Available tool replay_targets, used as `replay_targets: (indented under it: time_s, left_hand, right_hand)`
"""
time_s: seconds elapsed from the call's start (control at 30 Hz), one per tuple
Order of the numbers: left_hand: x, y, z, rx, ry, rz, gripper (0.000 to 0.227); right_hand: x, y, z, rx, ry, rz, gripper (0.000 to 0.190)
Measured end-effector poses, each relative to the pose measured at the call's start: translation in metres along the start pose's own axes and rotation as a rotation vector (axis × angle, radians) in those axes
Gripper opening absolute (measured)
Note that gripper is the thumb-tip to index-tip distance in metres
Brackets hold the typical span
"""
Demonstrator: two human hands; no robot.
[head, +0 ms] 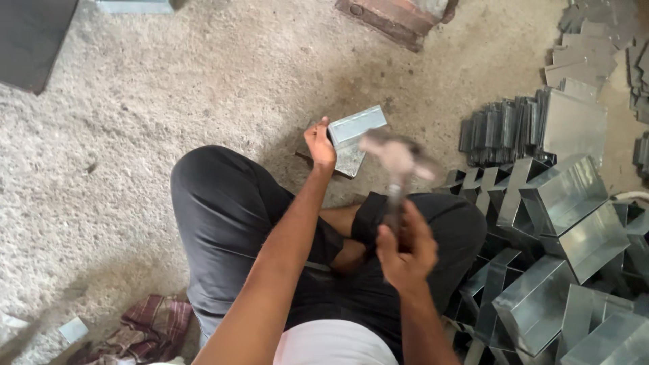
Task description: The person sits on the floor and repeatedly hammers a small metal box placed on a metal block. They adjust the box's position and orientation between strikes. The person then picks up a finished box and places it on a nearby stack of similar metal boxes.
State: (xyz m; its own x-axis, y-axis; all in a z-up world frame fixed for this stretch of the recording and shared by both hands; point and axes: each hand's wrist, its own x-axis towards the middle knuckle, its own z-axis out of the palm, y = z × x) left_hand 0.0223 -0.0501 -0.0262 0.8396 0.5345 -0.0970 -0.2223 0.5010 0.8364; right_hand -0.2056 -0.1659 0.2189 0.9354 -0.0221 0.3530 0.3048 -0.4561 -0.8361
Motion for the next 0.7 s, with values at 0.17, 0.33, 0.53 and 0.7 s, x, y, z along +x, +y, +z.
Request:
replay_targets:
  time_s: [0.17,0.33,0.53,0.7]
  left_hand:
    - [-0.004,0.021,0.008,0.004,-0.001,0.010,0.042]
    - [-0.007,0.024,0.008,-0.012,-0.043,-0.006,0.045]
    - [-0.012,0.001,-0.003,0.004,-0.009,0.003,0.044]
    - [-0.004,-0.012,-0.003,0.003,-0.014,0.002,0.040]
  right_hand:
    - [0.032,-0.011,0.003,-0.017,0.140,-0.422,0.055]
    - [0.058,-0.015,0.022,-0.251,-0.120,0.080,0.042]
    - [0.048,-0.026,0.012,-0.150,0.029,0.039,0.045]
    - [0.053,-0.021,0.017,-0.233,-0.088,0.037,0.043]
